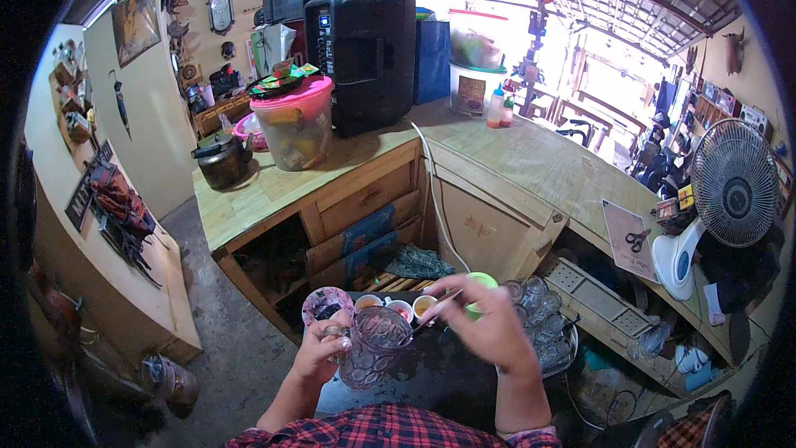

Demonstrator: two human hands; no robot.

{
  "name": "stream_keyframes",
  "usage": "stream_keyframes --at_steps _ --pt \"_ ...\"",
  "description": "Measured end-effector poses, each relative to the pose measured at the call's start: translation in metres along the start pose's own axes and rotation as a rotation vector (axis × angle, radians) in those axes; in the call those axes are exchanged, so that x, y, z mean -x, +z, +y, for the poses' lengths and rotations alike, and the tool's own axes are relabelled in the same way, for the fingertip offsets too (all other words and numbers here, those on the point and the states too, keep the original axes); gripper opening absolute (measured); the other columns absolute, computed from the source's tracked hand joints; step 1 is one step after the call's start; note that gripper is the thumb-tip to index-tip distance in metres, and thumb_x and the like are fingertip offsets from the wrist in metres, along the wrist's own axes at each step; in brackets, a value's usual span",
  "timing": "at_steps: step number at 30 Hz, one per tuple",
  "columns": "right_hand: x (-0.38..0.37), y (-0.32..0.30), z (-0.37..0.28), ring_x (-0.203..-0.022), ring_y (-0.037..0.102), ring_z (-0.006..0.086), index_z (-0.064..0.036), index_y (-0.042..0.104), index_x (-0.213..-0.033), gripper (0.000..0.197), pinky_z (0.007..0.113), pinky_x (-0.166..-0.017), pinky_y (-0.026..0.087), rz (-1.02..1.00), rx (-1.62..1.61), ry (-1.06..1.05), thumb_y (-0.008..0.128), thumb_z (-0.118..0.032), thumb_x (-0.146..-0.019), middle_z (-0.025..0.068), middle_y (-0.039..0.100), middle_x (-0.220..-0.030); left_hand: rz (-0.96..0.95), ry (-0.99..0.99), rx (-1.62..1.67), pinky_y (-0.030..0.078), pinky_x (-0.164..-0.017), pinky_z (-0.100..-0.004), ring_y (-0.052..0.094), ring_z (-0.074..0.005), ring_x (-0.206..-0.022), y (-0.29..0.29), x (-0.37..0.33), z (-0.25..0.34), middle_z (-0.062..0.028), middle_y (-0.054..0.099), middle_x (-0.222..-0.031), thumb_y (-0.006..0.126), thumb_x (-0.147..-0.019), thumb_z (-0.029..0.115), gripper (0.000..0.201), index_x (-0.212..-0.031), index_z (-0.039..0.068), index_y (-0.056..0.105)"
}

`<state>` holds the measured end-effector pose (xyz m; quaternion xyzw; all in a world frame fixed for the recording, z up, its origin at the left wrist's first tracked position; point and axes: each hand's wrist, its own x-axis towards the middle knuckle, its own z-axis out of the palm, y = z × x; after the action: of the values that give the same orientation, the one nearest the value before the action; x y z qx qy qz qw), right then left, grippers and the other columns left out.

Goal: Preparing multiple beverages by pouring liquids and adding ingredients with a spoon.

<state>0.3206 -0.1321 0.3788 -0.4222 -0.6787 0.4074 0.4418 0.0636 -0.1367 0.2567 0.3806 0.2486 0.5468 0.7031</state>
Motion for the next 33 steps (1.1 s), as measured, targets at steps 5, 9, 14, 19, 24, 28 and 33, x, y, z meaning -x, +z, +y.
stream_keyframes --at_steps 5,9,14,19,24,28,33 --pt "-0.011 0.024 0.036 -0.072 0.063 0.0104 0.0022 0.061 -0.098 0.015 0.022 -0.068 0.045 -0.386 -0.079 0.087 0.053 -0.008 -0.091 0.0086 0.068 -0.081 0.035 -0.142 -0.093 0.038 -0.066 -0.0223 0.048 -0.0064 -0.07 0.015 -0.003 0.005 0.0025 0.051 -0.075 0.07 -0.074 0.002 0.012 -0.083 0.002 0.062" --pt "-0.021 -0.013 0.036 -0.063 0.053 0.0045 0.0002 0.063 -0.101 0.026 0.019 -0.058 0.04 -0.104 -0.327 0.179 0.045 -0.018 -0.097 0.0067 0.07 -0.087 0.122 -0.314 -0.039 0.036 -0.064 -0.0238 0.048 -0.0069 -0.071 0.038 -0.004 0.019 0.0008 0.052 -0.076 0.07 -0.075 0.003 0.012 -0.081 0.003 0.059" --pt "-0.016 0.018 0.064 -0.054 0.046 0.0036 0.0038 0.062 -0.1 0.026 0.017 -0.052 0.037 -0.383 -0.393 0.341 0.045 -0.015 -0.096 0.0118 0.069 -0.081 -0.004 -0.152 -0.185 0.035 -0.066 -0.0232 0.047 -0.0066 -0.072 0.028 -0.005 0.004 0.0012 0.05 -0.079 0.066 -0.078 0.001 0.01 -0.073 0.004 0.058" --pt "-0.015 -0.006 0.06 -0.047 0.043 0.0026 0.0033 0.063 -0.1 0.027 0.016 -0.043 0.034 -0.118 -0.337 0.385 0.048 -0.019 -0.095 0.0114 0.07 -0.085 0.149 -0.088 -0.208 0.035 -0.069 -0.0229 0.044 -0.0075 -0.074 0.043 -0.01 -0.001 0.0011 0.046 -0.077 0.067 -0.078 0.0 0.018 -0.063 0.002 0.057" --pt "-0.013 -0.007 0.048 -0.038 0.039 0.0022 0.0055 0.061 -0.1 0.028 0.017 -0.035 0.032 -0.238 -0.431 0.405 0.049 -0.019 -0.095 0.0142 0.069 -0.092 0.167 0.133 -0.447 0.034 -0.066 -0.0236 0.043 -0.0077 -0.072 0.026 -0.003 -0.014 0.001 0.046 -0.077 0.068 -0.077 0.001 0.016 -0.065 0.001 0.058" --pt "0.001 -0.005 0.066 -0.038 0.039 0.0024 0.0043 0.061 -0.1 0.023 0.017 -0.035 0.03 -0.072 -0.446 0.3 0.05 -0.015 -0.095 0.0132 0.069 -0.091 0.139 0.346 -0.615 0.03 -0.06 -0.025 0.04 -0.0091 -0.067 0.022 -0.007 -0.02 0.0003 0.045 -0.073 0.074 -0.072 0.005 0.031 -0.058 0.001 0.046" --pt "0.016 0.009 0.037 -0.049 0.049 0.0042 0.0004 0.062 -0.092 0.021 0.02 -0.049 0.04 -0.16 -0.173 0.251 0.05 -0.017 -0.095 0.0038 0.067 -0.076 0.132 0.355 -0.573 0.032 -0.06 -0.0255 0.042 -0.0098 -0.068 0.017 -0.004 -0.013 -0.0002 0.046 -0.072 0.073 -0.068 0.001 0.023 -0.06 0.0 0.051"
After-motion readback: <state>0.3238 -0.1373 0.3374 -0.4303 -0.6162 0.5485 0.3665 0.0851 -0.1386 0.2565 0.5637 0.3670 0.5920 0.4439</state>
